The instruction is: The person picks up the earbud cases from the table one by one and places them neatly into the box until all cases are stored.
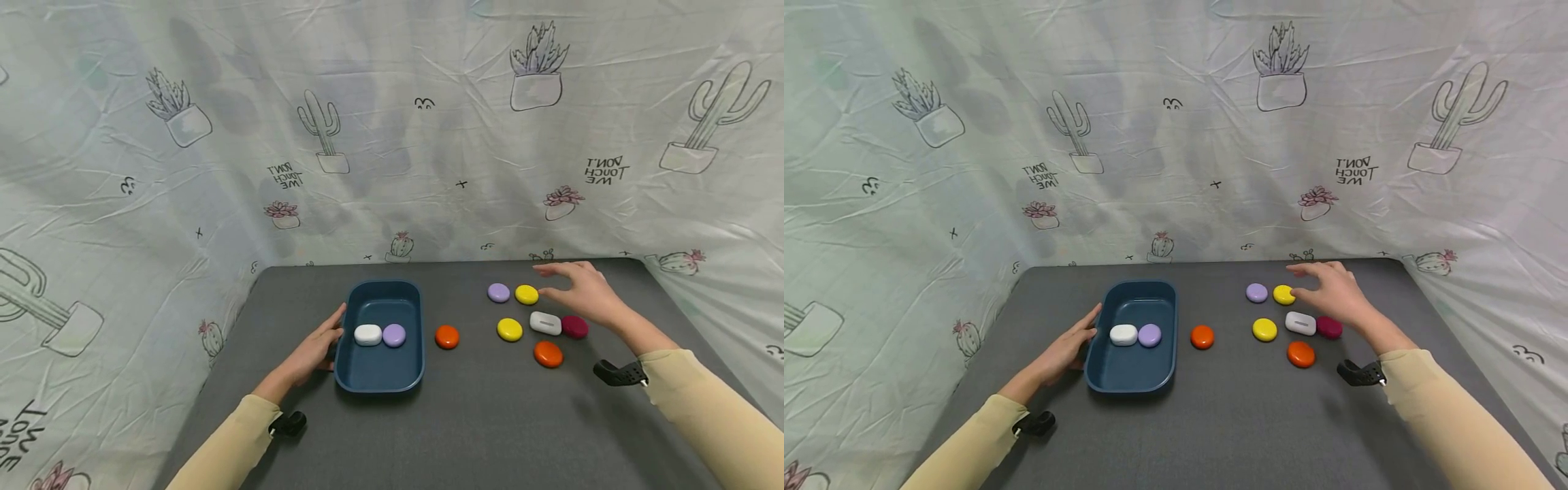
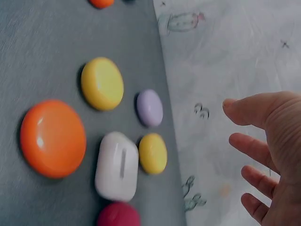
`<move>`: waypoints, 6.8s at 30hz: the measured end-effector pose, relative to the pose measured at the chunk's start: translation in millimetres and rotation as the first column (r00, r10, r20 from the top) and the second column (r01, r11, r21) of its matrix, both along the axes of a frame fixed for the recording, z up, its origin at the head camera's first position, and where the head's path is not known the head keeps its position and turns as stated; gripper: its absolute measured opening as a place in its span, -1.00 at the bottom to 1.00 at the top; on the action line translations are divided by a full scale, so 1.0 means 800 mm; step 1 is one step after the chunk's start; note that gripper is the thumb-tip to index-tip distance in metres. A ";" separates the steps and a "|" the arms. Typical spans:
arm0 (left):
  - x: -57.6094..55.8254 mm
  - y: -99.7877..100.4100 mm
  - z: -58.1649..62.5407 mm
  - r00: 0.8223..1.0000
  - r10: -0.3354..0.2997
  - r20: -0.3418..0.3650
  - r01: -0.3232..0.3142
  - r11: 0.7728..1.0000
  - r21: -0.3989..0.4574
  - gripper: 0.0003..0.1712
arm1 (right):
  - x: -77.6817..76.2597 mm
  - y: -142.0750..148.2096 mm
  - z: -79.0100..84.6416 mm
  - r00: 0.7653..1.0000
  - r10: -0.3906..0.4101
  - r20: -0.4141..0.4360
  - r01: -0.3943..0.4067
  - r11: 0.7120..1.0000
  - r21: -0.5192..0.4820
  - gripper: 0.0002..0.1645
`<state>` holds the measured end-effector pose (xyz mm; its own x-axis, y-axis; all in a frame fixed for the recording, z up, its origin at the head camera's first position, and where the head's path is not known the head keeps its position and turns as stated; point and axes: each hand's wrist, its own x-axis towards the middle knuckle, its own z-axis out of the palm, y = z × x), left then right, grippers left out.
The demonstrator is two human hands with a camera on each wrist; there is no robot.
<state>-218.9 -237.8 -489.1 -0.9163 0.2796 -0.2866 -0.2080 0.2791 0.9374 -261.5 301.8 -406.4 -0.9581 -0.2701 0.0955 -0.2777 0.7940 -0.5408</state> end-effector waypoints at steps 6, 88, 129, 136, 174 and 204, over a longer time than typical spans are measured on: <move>0.000 0.000 0.000 1.000 -0.014 -0.007 0.014 1.000 0.002 -0.33 | 0.005 0.025 -0.015 0.999 -0.031 0.011 0.030 0.999 0.019 -0.32; 0.016 0.006 -0.002 1.000 0.001 -0.022 -0.002 1.000 -0.006 -0.32 | 0.039 0.103 -0.114 0.986 -0.061 0.157 0.051 0.997 0.065 -0.09; 0.013 0.016 -0.003 0.999 0.037 -0.022 -0.037 0.999 -0.029 -0.32 | 0.021 0.111 -0.116 0.991 -0.027 0.134 0.018 0.997 0.070 -0.18; 0.013 0.015 -0.004 0.999 0.031 -0.016 -0.031 0.999 -0.020 -0.33 | 0.019 0.114 -0.111 0.988 -0.020 0.151 0.011 0.998 0.062 -0.19; 0.008 0.014 -0.001 0.999 0.024 -0.023 -0.025 0.999 -0.025 -0.33 | -0.018 -0.035 -0.027 0.984 0.175 0.036 -0.172 0.981 -0.085 -0.33; 0.008 0.016 0.004 0.999 0.036 -0.012 -0.036 0.999 -0.031 -0.32 | -0.041 -0.169 -0.015 0.938 0.347 -0.017 -0.347 0.930 -0.119 -0.38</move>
<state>-212.7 -225.3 -486.0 -0.9288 0.2375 -0.2843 -0.2080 0.3009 0.9307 -294.0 166.8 -418.0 -0.8071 -0.5727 0.1435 -0.5221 0.5789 -0.6263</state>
